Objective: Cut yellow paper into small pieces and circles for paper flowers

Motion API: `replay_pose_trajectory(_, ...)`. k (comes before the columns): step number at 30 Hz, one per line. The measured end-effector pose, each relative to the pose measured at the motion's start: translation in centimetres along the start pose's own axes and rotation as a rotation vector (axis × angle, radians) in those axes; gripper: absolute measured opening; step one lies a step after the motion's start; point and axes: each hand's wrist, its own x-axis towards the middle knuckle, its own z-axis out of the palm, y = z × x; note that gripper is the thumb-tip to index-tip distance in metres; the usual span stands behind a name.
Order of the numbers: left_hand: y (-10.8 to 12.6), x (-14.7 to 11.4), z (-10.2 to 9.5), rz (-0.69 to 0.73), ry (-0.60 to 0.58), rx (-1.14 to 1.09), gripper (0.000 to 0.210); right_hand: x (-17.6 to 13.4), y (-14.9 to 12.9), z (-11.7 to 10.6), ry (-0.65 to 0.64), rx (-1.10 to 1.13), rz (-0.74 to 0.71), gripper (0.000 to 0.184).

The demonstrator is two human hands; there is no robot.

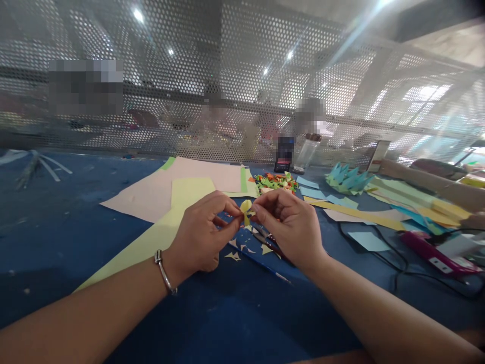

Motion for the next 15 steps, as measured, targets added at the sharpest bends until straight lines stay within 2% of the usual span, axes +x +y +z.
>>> replay_pose_trajectory(15,0.02,-0.04,0.04,0.024,-0.004,0.017,0.007,0.06,-0.26,0.34,-0.003,-0.042,-0.001,0.005)
